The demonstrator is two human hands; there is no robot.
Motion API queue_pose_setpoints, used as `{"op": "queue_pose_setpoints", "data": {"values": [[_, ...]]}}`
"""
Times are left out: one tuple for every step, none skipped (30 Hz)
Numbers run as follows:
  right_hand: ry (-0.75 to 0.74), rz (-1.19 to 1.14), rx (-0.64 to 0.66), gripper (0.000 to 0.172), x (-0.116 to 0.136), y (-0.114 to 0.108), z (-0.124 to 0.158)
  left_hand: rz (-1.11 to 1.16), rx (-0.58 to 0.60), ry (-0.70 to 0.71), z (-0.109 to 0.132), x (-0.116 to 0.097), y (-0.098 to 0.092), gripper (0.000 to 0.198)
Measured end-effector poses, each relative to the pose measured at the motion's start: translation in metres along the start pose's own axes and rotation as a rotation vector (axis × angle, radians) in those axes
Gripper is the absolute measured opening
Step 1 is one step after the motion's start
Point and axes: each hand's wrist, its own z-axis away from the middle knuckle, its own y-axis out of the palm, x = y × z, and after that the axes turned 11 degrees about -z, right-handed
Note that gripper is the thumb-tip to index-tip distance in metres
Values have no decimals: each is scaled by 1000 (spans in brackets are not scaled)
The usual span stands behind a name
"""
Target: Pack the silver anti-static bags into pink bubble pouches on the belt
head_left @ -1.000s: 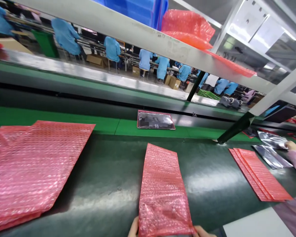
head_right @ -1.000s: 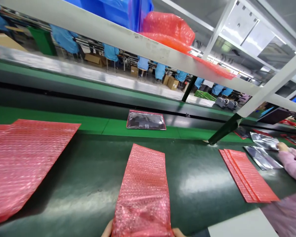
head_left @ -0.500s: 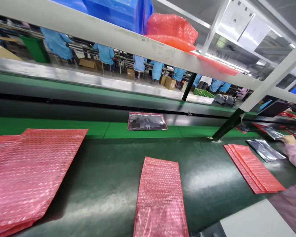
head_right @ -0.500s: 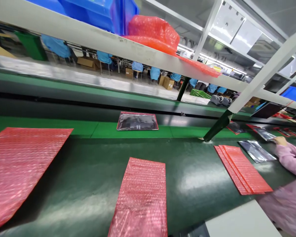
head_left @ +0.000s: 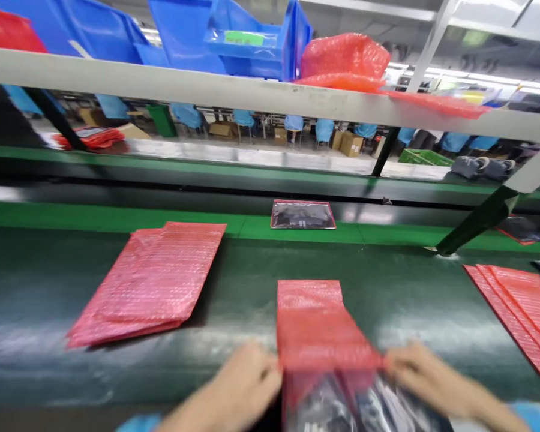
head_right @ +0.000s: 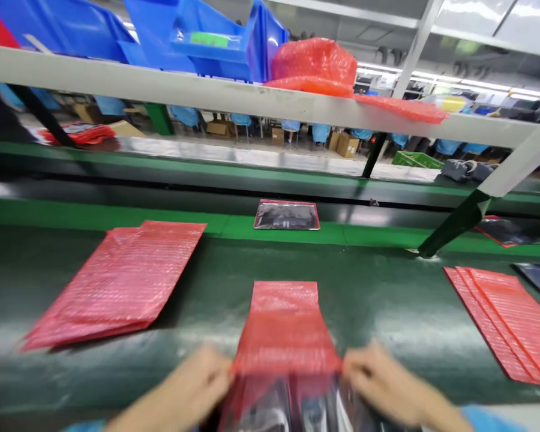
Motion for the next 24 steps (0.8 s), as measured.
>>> {"op": "queue_pose_setpoints", "data": {"values": [[-30, -30, 41, 60, 13, -18, -16, -65, 0, -7, -8, -13, -20, 43], [-67, -66, 78, 60, 28, -34, -32, -73, 24, 1, -16, -27, -42, 41], [-123, -106, 34, 62, 43, -48, -47, -47, 48, 36, -23, -39, -62, 42], [-161, -132, 10, 61, 58, -59, -60, -25, 82, 74, -29, -50, -81, 39], [-209, -141, -28, 58, 71, -66, -72, -17, 98, 82, -33, -58, -96, 38], [-230, -143, -40, 54, 82, -69, -82, 1, 125, 80, -36, -62, -106, 38], [-229, -151, -37, 49, 89, -69, -91, 31, 141, 67, -38, -64, -113, 38], [-207, -167, -20, 46, 92, -66, -98, 74, 149, 49, -40, -63, -117, 40], [-170, -197, 0, 43, 92, -63, -105, 127, 154, 33, -41, -60, -118, 41], [-134, -243, 10, 41, 91, -59, -111, 182, 154, 23, -42, -57, -118, 43], [-113, -291, 17, 40, 88, -55, -117, 230, 157, 18, -43, -53, -118, 44], [-115, -325, 12, 39, 85, -52, -122, 264, 155, 17, -44, -51, -118, 44], [-134, -338, -1, 38, 82, -49, -126, 283, 148, 16, -45, -50, -119, 44], [-162, -336, -15, 38, 81, -48, -130, 292, 136, 15, -46, -49, -121, 44], [-191, -326, -29, 38, 80, -46, -133, 303, 119, 13, -48, -50, -123, 44], [-209, -319, -38, 38, 80, -45, -136, 318, 99, 10, -49, -50, -126, 44], [-216, -330, -51, 37, 81, -44, -139, 340, 84, 5, -52, -51, -129, 43], [-217, -356, -64, 35, 81, -43, -142, 367, 77, -3, -55, -51, -133, 43], [-217, -381, -66, 34, 82, -42, -146, 396, 72, -12, -58, -50, -136, 43], [-221, -396, -65, 33, 82, -41, -150, 419, 64, -21, -62, -49, -139, 42], [-227, -400, -60, 33, 82, -40, -155, 431, 54, -32, -66, -48, -141, 41], [-238, -402, -57, 34, 81, -39, -159, 440, 34, -39, -71, -46, -142, 40], [-254, -410, -58, 36, 81, -37, -162, 451, -1, -39, -75, -45, -142, 38], [-275, -428, -62, 38, 81, -34, -164, 467, -45, -30, -79, -44, -140, 37]]}}
